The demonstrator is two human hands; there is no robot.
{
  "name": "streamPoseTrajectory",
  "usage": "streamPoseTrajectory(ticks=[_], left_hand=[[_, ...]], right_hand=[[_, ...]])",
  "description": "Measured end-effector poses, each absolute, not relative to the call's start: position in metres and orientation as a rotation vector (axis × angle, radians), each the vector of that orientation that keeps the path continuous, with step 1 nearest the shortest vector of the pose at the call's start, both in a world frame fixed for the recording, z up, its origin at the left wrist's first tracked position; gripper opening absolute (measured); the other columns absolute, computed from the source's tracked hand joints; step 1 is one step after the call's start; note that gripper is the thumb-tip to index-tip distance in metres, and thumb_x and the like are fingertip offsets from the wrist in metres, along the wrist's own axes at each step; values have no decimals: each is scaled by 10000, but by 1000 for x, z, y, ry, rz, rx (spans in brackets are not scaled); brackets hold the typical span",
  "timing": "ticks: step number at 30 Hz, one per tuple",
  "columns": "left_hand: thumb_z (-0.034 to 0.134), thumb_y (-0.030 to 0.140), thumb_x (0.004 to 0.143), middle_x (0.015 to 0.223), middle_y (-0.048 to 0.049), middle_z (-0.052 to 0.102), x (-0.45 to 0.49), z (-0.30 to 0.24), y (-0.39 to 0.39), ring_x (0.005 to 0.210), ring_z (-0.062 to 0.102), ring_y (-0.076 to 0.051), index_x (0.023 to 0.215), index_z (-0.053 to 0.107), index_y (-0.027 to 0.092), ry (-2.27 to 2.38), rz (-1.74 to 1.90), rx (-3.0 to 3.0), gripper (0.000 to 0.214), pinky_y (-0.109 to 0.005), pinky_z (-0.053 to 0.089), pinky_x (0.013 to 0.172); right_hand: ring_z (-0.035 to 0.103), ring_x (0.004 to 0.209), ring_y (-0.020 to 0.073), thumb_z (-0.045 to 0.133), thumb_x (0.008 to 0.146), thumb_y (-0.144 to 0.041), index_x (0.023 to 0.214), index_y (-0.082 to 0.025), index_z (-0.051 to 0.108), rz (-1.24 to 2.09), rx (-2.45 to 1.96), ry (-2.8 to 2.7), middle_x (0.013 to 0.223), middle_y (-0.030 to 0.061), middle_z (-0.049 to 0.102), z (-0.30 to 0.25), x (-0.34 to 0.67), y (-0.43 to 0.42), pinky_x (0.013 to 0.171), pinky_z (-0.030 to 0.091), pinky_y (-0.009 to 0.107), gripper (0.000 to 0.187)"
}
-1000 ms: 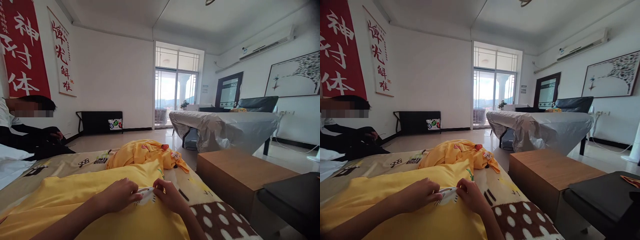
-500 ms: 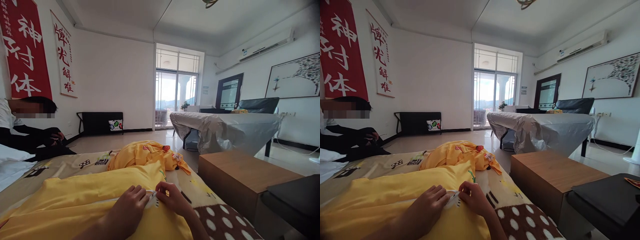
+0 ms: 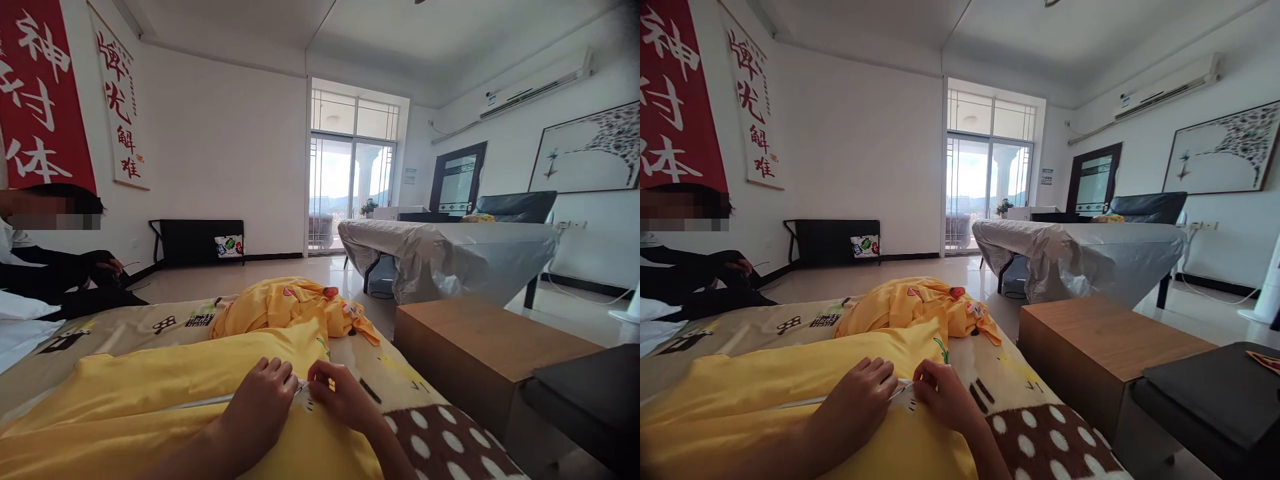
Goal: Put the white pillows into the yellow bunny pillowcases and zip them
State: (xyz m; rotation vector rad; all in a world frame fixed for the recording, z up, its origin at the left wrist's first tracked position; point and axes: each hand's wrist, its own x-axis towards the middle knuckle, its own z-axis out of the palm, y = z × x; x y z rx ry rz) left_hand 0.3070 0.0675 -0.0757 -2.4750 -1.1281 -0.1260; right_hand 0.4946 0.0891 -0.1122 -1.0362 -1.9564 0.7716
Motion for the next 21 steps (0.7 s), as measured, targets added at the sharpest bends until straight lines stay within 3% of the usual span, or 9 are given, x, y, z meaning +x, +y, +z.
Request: streamPoseTrajectory(ticks=[4,8,13,17,21], left_hand=[[567,162,848,706,-21,576,282,-77,71,682,499,-183,686,566,182,-794,-257,-2346,164,-333,312,624],[512,140,863,727,-21,552,259,-75,52,675,456,-179,728,560,176,-471,-364,-2271,147,-346,302,635],[393,143,915,810,-30,603,249,-79,32,779,507,-190,798,594,182,-506,-381,-2249,236,-360,357,778],[414,136,906,822,-37,609,246,-87,34,785,528,-190,805,591,178,-539,-420,-2233,207,-360,378,784],[419,140,901,749,-36,600,243,-94,35,730,528,-194,772,578,176,-562,-438,-2179,209,-367,381,753]], right_hand=[[441,593,97,491,776,-157,746,-176,567,798,-1039,-1959,606,-36,559,-114,495,90,588,332,209,83],[444,590,96,506,781,-166,765,-177,579,792,-1075,-1971,609,-38,557,-116,496,92,583,333,208,75],[491,644,115,493,798,-139,844,-197,630,514,-1137,-2030,712,-11,577,-106,491,80,616,359,223,156],[564,771,125,493,815,-118,917,-242,655,383,-1034,-2154,974,19,607,-94,480,60,716,405,234,228],[594,887,158,497,801,-83,933,-258,652,224,-1043,-2278,966,9,641,-100,465,55,757,390,243,268]])
